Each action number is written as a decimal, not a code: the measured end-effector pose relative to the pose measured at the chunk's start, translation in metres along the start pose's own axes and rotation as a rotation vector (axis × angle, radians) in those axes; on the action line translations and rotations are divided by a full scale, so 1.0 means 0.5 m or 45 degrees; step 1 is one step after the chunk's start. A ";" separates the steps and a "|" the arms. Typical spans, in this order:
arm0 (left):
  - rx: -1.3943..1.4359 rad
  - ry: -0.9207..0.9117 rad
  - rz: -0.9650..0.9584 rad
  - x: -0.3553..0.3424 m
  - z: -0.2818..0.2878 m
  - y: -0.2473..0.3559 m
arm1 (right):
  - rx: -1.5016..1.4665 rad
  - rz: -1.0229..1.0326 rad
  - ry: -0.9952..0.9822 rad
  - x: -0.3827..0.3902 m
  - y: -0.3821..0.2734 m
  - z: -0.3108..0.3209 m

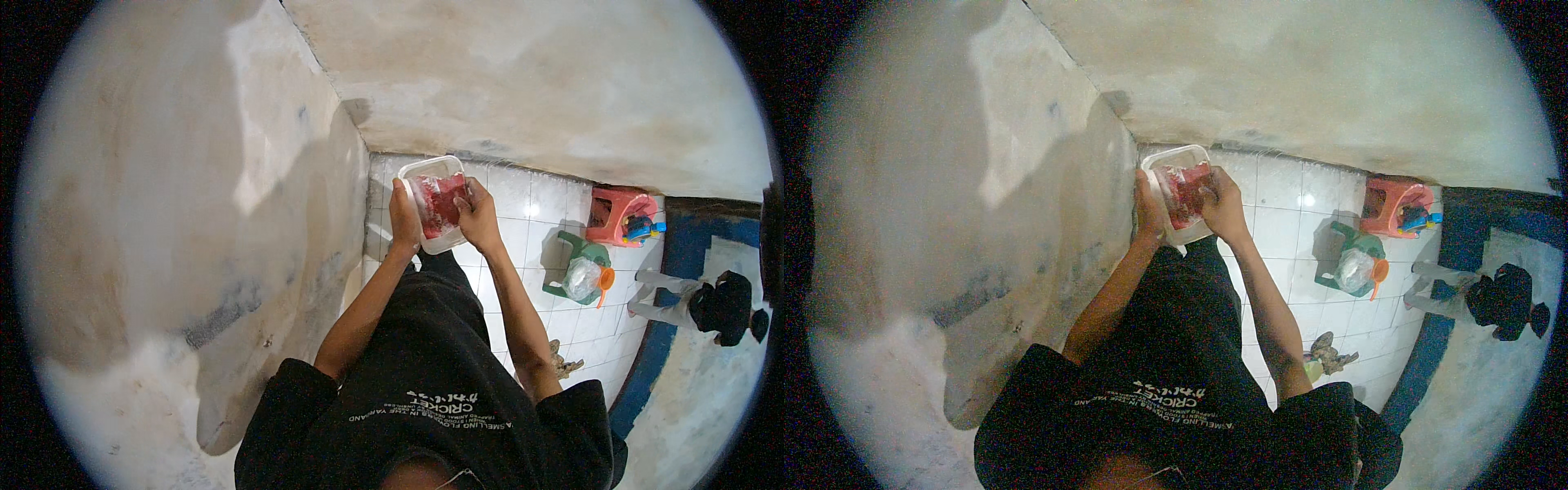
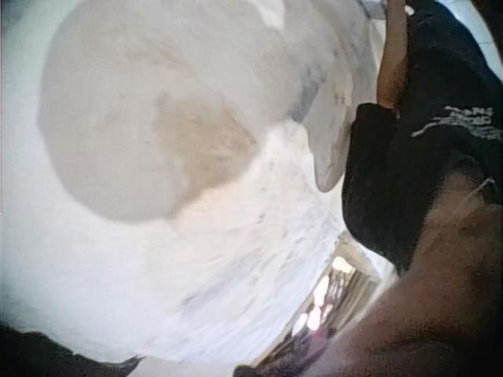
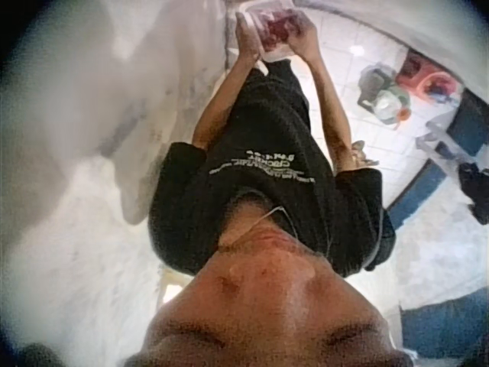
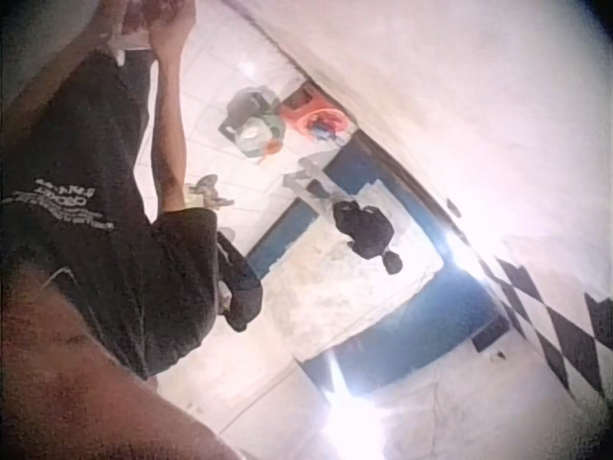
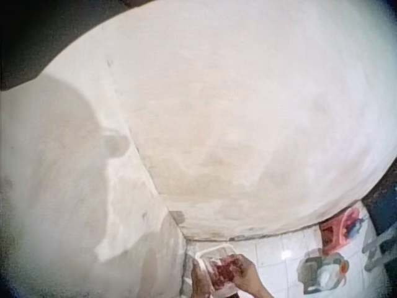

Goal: The person applies white patching compound to a damaged wall using a red putty knife, scooping the material from a small plastic container and smoothing it over the surface.

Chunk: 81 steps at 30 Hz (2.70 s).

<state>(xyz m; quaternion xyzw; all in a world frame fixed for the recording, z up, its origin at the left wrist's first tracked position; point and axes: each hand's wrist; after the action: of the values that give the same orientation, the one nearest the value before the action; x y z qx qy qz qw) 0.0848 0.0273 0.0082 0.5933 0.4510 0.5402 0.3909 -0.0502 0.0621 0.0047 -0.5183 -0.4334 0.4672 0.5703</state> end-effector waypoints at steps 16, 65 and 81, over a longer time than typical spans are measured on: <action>0.466 0.107 0.376 -0.067 0.118 -0.156 | -0.896 -0.561 -0.126 -0.016 0.066 -0.012; -0.067 0.067 0.756 0.094 0.366 -0.721 | 0.017 -0.531 0.026 -0.206 0.712 -0.465; 0.294 0.300 0.861 0.075 0.331 -0.730 | -0.443 -0.419 0.029 -0.131 0.486 -0.389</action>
<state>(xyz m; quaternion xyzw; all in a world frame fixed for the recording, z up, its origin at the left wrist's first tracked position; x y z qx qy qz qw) 0.2083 0.1723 -0.3461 0.6827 0.3294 0.6488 0.0664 0.1076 -0.0319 -0.2549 -0.5365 -0.5795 0.2804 0.5457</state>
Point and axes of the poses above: each hand's wrist, its own x-axis away from the middle knuckle, its own z-axis out of the back of the hand, y = z × x, and after that the axes turned 7 degrees about -x, right-handed
